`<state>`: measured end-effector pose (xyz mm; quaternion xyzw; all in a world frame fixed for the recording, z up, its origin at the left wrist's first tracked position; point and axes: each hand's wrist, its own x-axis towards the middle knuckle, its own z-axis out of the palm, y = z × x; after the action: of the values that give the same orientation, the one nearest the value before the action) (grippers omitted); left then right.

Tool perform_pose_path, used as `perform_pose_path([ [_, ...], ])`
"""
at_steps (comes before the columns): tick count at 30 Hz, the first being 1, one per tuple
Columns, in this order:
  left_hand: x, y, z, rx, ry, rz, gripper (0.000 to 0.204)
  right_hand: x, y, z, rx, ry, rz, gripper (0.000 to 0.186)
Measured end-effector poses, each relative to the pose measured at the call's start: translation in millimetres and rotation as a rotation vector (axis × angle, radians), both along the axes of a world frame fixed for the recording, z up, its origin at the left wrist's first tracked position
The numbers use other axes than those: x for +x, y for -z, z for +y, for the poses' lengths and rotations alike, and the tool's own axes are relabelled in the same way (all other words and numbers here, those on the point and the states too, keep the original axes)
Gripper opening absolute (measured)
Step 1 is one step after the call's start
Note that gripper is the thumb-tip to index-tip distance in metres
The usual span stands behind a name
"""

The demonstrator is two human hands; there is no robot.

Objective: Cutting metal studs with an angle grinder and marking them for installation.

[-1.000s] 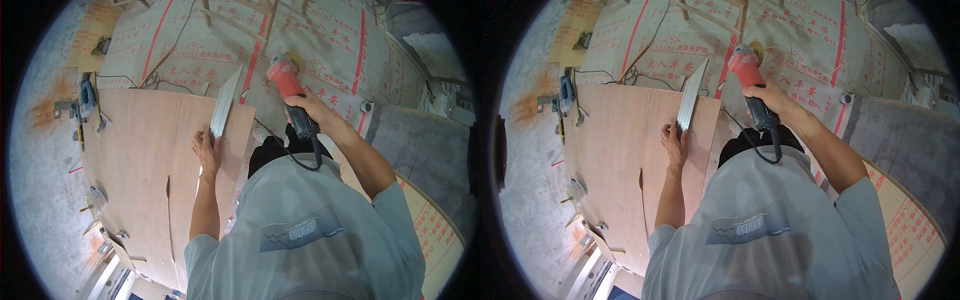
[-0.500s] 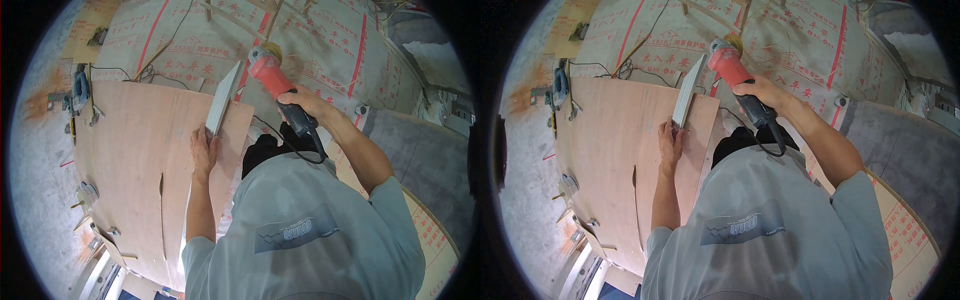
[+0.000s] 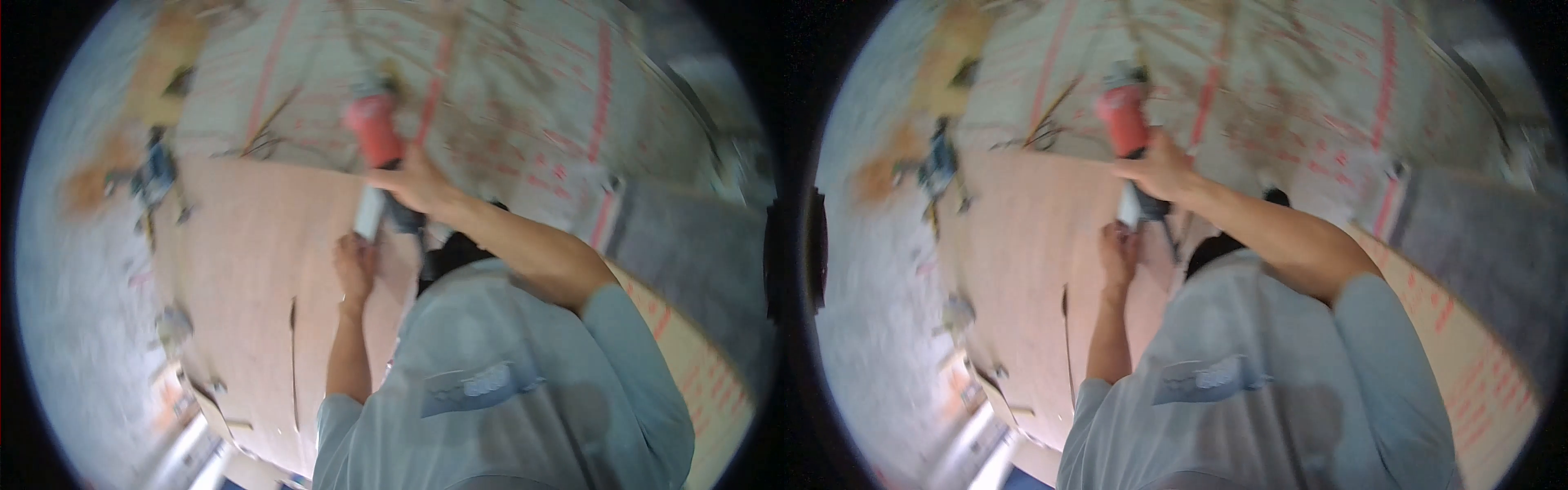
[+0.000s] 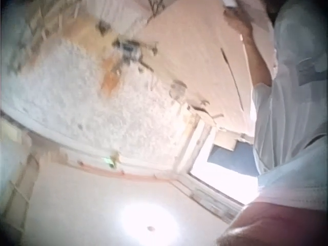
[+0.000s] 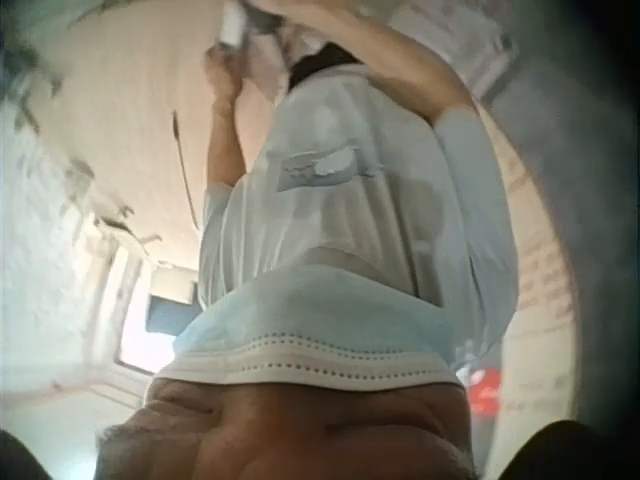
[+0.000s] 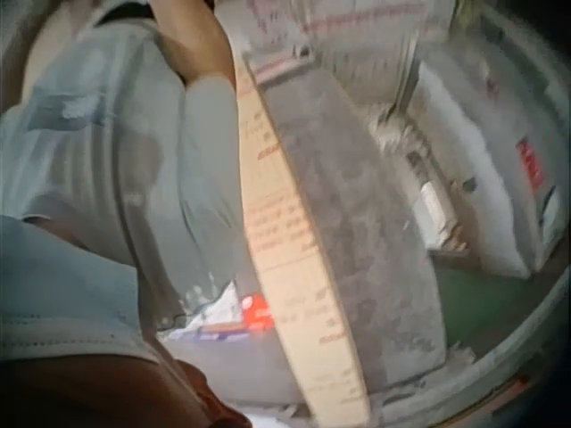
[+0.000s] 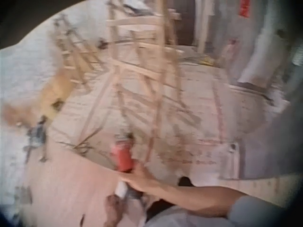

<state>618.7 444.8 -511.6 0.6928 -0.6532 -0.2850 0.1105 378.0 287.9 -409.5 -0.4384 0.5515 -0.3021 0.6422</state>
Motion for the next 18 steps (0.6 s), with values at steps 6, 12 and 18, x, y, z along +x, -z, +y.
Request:
perform_pose_path([
  [6, -79.2, -80.5, -18.1, -0.429, -0.116, 0.407, 0.058, -30.5, -59.5, -1.7, 0.076, -0.011, -0.359, 0.028],
  [12, -131.8, -136.7, -55.2, -0.156, -0.063, 1.043, 0.029, -36.4, -86.3, -13.7, 0.038, -0.175, -0.326, 0.034],
  [18, -149.4, -153.6, -99.5, -0.254, -0.052, 1.155, 0.028, -49.1, -105.3, -63.5, -0.004, -0.227, -0.351, 0.042],
])
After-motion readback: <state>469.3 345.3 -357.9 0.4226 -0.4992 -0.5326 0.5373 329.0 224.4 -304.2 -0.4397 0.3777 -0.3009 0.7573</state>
